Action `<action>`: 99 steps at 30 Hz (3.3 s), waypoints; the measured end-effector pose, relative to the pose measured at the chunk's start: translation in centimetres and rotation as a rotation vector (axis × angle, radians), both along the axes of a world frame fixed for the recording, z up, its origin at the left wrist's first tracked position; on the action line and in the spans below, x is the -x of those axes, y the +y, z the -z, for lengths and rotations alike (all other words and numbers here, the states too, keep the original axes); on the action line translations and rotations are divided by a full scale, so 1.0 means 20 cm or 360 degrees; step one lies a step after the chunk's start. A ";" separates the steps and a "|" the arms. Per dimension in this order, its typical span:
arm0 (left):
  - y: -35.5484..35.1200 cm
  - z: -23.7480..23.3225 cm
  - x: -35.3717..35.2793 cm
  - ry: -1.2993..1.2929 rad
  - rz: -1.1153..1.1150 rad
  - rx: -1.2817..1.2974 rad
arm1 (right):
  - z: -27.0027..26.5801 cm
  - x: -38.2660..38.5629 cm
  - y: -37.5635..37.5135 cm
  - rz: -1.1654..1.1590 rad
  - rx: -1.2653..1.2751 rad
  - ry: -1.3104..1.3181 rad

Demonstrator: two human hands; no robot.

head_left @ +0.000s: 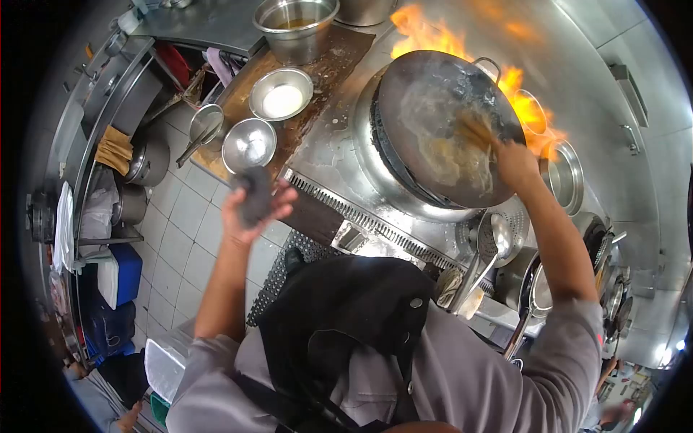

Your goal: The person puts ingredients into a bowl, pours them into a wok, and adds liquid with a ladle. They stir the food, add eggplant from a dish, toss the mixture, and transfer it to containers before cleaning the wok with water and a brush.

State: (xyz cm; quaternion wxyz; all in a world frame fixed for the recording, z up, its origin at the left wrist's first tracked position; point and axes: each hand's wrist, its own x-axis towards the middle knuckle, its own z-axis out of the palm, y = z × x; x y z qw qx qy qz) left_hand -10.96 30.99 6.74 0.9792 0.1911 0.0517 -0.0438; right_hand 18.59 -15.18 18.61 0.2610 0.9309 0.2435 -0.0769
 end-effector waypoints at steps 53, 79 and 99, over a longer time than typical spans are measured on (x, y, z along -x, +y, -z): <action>0.03 0.06 0.30 -0.0025 -0.0080 -0.2134 | -0.03 0.00 0.19 0.0327 -0.0008 -0.0346; 0.25 0.19 0.75 0.0798 -0.0384 -0.1234 | 0.04 -0.13 0.56 0.0616 -0.0942 0.0027; -0.15 -0.01 0.23 0.0630 -0.0153 -0.0859 | -0.30 0.38 0.07 0.0236 -0.0414 0.0265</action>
